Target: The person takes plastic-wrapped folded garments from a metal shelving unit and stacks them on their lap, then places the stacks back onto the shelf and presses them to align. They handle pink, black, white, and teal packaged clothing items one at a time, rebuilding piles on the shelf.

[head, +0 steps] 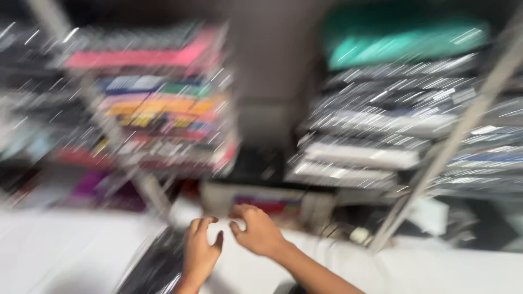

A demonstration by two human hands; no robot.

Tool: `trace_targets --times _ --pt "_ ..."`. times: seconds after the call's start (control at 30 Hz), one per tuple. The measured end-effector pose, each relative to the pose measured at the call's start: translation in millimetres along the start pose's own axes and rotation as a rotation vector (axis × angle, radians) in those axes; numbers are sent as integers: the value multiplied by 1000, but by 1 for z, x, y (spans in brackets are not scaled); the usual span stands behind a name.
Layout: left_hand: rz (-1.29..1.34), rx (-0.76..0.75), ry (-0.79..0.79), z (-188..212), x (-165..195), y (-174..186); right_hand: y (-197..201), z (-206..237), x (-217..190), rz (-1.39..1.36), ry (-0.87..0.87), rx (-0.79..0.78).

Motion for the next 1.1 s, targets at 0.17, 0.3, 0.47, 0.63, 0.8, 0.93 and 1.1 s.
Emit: trace_targets --times 0.17,0.3,0.47,0.63,0.8,0.93,1.1 --pt "-511 -361 418 98 -157 1 -187 45 69 -192 -451 -537" --pt "-662 -556 509 144 -205 -6 -260 88 82 -417 -750 -670" --pt "-660 -504 356 153 -227 -29 -298 110 89 -649 -828 -641" --pt "-607 -443 -94 139 -255 -9 -312 105 115 -691 -886 -520" --pt "-842 -600 -214 136 -289 51 -285 97 154 -112 -699 -124" --pt "-1015 -601 -132 157 -279 64 -269 102 171 16 -613 -64" --pt "-725 -568 -242 199 -229 -16 -265 100 179 -241 -800 -258"
Point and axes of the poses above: each hand's wrist, its own z-axis away from the middle knuckle, its own y-axis out of the back of the hand, x = y × z, the point moved 4 cm from there along -z, towards the middle knuckle
